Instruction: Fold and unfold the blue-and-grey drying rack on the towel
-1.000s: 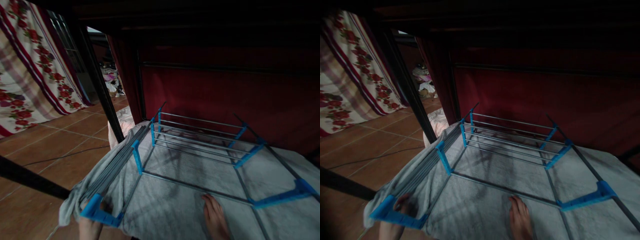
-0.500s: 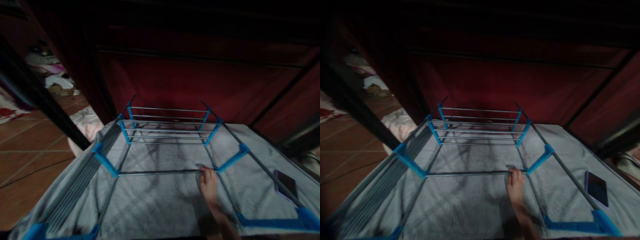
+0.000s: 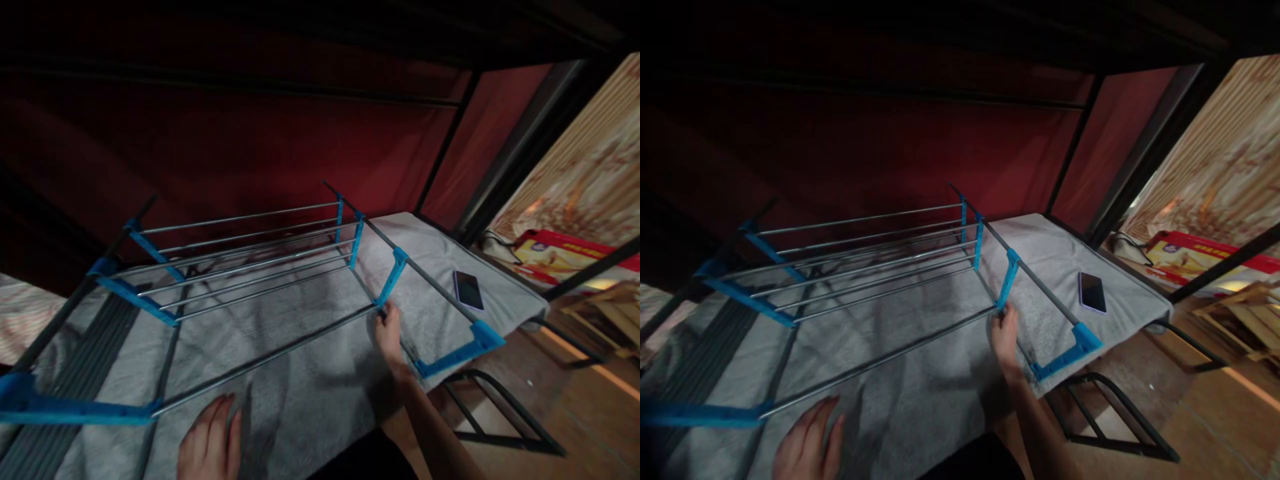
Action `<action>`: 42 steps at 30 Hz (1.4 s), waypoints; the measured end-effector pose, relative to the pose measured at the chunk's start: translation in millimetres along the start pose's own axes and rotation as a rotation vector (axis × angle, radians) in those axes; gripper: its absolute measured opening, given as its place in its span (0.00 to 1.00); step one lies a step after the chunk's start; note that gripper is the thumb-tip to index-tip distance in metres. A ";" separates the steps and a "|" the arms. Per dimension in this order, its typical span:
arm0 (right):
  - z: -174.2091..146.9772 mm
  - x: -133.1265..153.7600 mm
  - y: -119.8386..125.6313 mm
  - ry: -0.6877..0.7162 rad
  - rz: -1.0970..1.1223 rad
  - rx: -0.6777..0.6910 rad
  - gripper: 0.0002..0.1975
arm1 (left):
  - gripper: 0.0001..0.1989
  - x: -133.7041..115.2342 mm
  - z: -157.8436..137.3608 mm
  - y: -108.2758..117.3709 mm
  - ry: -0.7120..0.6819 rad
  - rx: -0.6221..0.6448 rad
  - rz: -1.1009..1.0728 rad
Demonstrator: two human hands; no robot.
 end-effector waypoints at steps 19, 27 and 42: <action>14.9 -13.9 -13.5 0.107 -0.372 0.056 0.10 | 0.23 51.0 62.6 -69.8 -0.249 0.226 0.202; 12.6 -8.7 -17.7 0.043 -0.498 0.053 0.06 | 0.21 53.2 63.8 -71.4 -0.252 0.251 0.221; 13.1 -3.8 -15.9 0.030 -0.560 0.126 0.09 | 0.22 52.9 60.7 -77.0 -0.161 0.280 0.193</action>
Point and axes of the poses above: each hand's wrist, its own z-axis towards the middle knuckle, its own y-axis out of the back of the hand, x = y × z, the point moved 7 cm from there along z, towards the middle knuckle, and after that the axes turned 5 degrees about y, right-handed, at the moved point
